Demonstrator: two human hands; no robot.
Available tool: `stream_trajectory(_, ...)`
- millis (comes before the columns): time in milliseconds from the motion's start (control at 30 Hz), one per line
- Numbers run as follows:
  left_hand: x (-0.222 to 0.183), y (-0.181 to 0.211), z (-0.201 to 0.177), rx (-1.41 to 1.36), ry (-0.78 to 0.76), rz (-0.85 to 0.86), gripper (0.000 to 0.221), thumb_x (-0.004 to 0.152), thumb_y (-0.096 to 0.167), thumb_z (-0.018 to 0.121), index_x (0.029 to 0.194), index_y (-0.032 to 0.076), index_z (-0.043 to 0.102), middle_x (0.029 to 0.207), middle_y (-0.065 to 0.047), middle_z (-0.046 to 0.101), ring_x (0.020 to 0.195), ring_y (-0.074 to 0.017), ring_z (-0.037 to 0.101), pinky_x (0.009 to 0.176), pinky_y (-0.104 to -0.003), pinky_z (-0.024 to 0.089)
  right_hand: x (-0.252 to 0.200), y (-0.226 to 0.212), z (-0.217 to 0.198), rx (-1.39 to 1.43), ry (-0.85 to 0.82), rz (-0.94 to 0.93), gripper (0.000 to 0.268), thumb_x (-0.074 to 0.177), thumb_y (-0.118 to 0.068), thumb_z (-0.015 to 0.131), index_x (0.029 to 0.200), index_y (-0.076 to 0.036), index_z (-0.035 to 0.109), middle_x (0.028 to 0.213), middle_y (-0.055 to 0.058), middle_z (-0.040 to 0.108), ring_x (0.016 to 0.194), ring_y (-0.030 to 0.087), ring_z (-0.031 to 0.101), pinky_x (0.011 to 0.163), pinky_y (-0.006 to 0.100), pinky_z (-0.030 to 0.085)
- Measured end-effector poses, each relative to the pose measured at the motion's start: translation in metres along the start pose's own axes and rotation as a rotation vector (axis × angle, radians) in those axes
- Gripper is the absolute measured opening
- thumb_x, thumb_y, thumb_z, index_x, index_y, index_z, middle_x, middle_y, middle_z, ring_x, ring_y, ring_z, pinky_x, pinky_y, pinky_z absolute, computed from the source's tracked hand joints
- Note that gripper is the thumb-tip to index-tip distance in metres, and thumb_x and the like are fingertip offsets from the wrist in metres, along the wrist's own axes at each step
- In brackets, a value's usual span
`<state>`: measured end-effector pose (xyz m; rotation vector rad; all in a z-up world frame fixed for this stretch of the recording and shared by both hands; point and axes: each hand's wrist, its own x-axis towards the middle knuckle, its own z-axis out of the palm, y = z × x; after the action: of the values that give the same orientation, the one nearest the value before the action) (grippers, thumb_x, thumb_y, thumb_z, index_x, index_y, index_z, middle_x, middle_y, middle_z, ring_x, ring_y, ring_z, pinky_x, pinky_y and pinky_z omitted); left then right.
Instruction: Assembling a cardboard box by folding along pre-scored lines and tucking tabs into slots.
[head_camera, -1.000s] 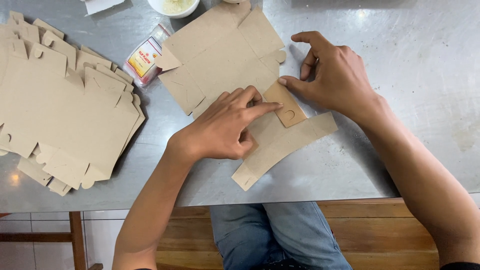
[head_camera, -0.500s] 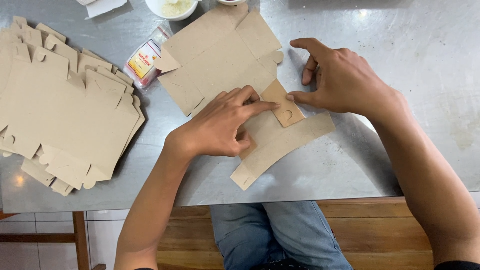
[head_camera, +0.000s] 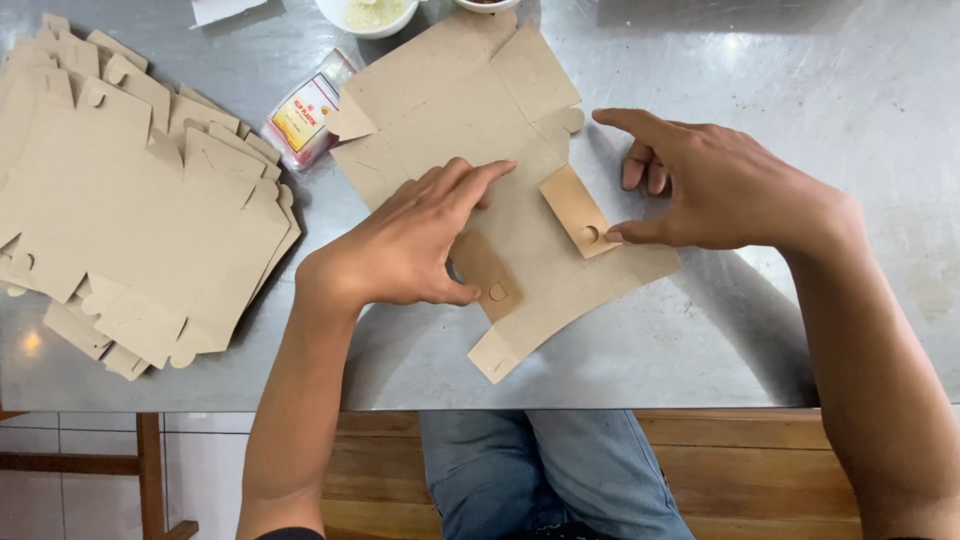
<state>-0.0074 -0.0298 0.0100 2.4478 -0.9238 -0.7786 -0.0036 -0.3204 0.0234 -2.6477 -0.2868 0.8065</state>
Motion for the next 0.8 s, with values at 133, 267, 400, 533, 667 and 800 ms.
stream_trajectory(133,0.003,-0.007,0.011,0.077,0.019,0.027,0.128,0.061,0.037,0.095,0.163,0.010,0.022,0.127,-0.009,0.041,0.118,-0.0320,0.050,0.099,-0.046,0.041,0.001,-0.001,0.003,-0.050,0.017,-0.043,0.109,0.073,-0.045,0.086,0.165,-0.028,0.031,0.108,0.000,0.071,0.098,0.022,0.068,0.085,0.042,0.052)
stream_trajectory(267,0.004,-0.006,0.015,0.089,0.026,0.015,0.137,0.060,0.046,0.100,0.164,0.010,0.018,0.124,-0.008,0.039,0.116,-0.0310,0.050,0.099,-0.046,0.041,-0.002,-0.005,0.004,-0.040,0.017,-0.005,0.107,0.073,-0.047,0.084,0.165,-0.027,0.033,0.108,0.000,0.071,0.097,0.022,0.068,0.087,0.041,0.052)
stream_trajectory(400,0.004,-0.008,0.011,0.073,0.028,0.009,0.133,0.063,0.037,0.099,0.164,0.012,0.016,0.124,-0.009,0.042,0.110,-0.0312,0.052,0.097,-0.046,0.043,-0.001,-0.006,0.003,-0.034,0.020,0.006,0.105,0.073,-0.048,0.082,0.164,-0.028,0.035,0.107,-0.001,0.070,0.096,0.021,0.067,0.088,0.040,0.051)
stream_trajectory(533,0.004,-0.023,0.005,0.042,0.043,-0.014,0.130,0.063,0.035,0.101,0.162,0.012,0.020,0.119,-0.009,0.042,0.102,-0.0288,0.054,0.093,-0.044,0.045,-0.001,-0.007,0.004,-0.053,0.019,-0.013,0.104,0.074,-0.047,0.082,0.165,-0.027,0.036,0.107,0.000,0.071,0.095,0.021,0.068,0.087,0.041,0.052)
stream_trajectory(667,0.000,-0.030,-0.003,-0.066,0.051,-0.058,0.109,0.068,0.028,0.097,0.154,0.017,0.031,0.121,-0.008,0.044,0.097,-0.0242,0.059,0.090,-0.040,0.047,0.001,-0.004,0.008,-0.051,0.037,-0.017,0.106,0.072,-0.043,0.084,0.165,-0.024,0.037,0.107,0.001,0.071,0.092,0.023,0.067,0.090,0.041,0.051)
stream_trajectory(800,-0.001,-0.038,-0.010,-0.102,0.074,-0.128,0.099,0.069,0.030,0.095,0.150,0.020,0.038,0.125,-0.007,0.052,0.099,-0.0243,0.063,0.087,-0.038,0.049,0.001,-0.004,0.007,-0.067,0.044,-0.014,0.105,0.072,-0.043,0.084,0.165,-0.024,0.038,0.104,0.002,0.070,0.090,0.024,0.067,0.089,0.041,0.051)
